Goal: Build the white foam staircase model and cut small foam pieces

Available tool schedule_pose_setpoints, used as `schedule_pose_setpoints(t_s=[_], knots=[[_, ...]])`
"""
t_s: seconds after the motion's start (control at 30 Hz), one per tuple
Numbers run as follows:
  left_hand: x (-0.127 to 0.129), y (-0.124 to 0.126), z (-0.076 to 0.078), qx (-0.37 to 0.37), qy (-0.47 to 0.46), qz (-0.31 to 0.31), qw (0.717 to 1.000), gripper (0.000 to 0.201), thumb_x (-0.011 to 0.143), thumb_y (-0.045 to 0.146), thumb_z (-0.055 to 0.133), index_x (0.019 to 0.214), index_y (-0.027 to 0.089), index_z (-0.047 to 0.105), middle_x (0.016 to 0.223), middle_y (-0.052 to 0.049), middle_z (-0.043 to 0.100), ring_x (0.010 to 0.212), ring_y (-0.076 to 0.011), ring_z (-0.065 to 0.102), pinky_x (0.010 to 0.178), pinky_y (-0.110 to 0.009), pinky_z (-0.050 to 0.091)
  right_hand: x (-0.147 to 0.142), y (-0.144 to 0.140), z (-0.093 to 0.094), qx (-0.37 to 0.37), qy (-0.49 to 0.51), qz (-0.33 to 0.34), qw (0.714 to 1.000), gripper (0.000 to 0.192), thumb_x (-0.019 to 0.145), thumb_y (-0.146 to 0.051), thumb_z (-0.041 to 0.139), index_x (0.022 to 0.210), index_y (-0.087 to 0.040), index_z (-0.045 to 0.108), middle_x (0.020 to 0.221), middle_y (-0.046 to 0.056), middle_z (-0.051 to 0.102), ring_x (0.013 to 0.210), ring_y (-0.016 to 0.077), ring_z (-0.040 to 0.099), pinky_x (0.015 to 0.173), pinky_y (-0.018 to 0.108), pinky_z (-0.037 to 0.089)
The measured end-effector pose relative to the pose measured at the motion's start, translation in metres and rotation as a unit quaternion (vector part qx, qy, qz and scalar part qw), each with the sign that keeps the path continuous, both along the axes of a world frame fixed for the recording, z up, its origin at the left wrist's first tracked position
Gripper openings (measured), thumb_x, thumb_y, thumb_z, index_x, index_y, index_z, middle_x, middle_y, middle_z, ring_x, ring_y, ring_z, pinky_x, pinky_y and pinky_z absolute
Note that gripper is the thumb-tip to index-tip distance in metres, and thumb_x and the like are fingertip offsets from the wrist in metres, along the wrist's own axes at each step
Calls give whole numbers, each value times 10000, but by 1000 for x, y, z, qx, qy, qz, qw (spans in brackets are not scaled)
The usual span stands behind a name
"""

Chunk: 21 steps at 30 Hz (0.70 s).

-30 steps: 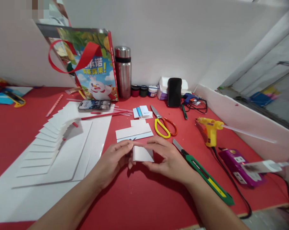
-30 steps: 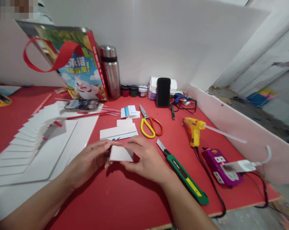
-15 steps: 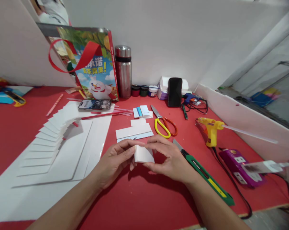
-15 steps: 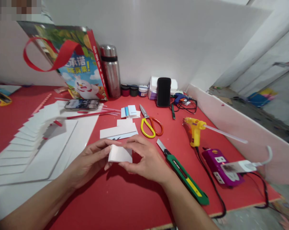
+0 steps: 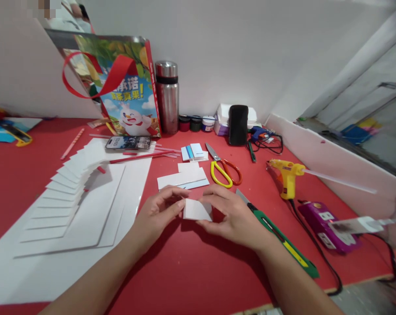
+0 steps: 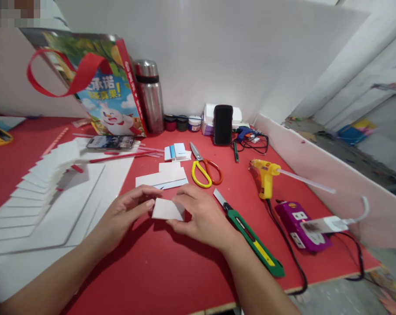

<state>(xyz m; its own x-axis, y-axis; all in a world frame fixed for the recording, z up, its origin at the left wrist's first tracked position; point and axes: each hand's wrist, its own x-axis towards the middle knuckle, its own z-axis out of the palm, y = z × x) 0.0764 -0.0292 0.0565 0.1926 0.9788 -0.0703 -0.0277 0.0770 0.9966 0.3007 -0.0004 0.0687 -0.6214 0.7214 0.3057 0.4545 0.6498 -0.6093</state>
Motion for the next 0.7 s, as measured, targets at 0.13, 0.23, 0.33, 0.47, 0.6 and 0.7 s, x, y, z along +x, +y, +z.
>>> schedule_pose_setpoints(t_s=[0.13, 0.23, 0.33, 0.47, 0.6, 0.7], knots=[[1, -6, 8, 245, 216, -2, 945, 199, 937, 179, 583, 1129, 212, 625, 1193, -95, 621, 1153, -246, 550, 1020, -389, 422, 0, -4, 7, 7, -127, -5, 992, 184, 847, -302, 746, 939, -159, 678, 959, 73, 619, 826, 198, 578, 695, 299, 458], [6, -13, 9, 353, 315, -48, 880, 233, 926, 130, 563, 1144, 203, 599, 1192, -114, 625, 1164, -267, 533, 1035, -433, 403, -4, -7, 11, 40, -206, -8, 978, 172, 857, -313, 723, 877, -154, 659, 915, 60, 601, 794, 193, 546, 659, 303, 407], [11, -18, 6, 361, 382, -90, 846, 144, 933, 126, 528, 1049, 184, 591, 1184, -123, 615, 1121, -279, 536, 999, -468, 405, -9, -8, 16, 62, -254, -9, 965, 144, 849, -283, 707, 854, -151, 653, 896, 48, 598, 793, 189, 535, 647, 305, 367], [12, -20, 4, 307, 419, -137, 844, 55, 938, 140, 505, 922, 182, 537, 1080, -93, 606, 977, -252, 544, 885, -434, 435, -11, -6, 25, 37, -287, 13, 957, 162, 826, -295, 725, 839, -151, 651, 896, 27, 595, 769, 168, 523, 638, 297, 348], [12, -20, 4, 298, 425, -142, 843, 65, 942, 150, 508, 891, 189, 504, 1011, -69, 591, 924, -241, 525, 856, -422, 425, -13, -4, 30, 11, -304, 32, 952, 155, 823, -294, 718, 828, -160, 640, 893, 16, 584, 751, 156, 510, 635, 290, 340], [12, -20, 5, 303, 423, -144, 842, 63, 951, 143, 492, 910, 186, 514, 1031, -76, 593, 940, -247, 525, 879, -437, 416, -16, -4, 31, 27, -318, 35, 947, 123, 837, -264, 674, 876, -148, 656, 903, 28, 592, 759, 165, 509, 645, 299, 337]])
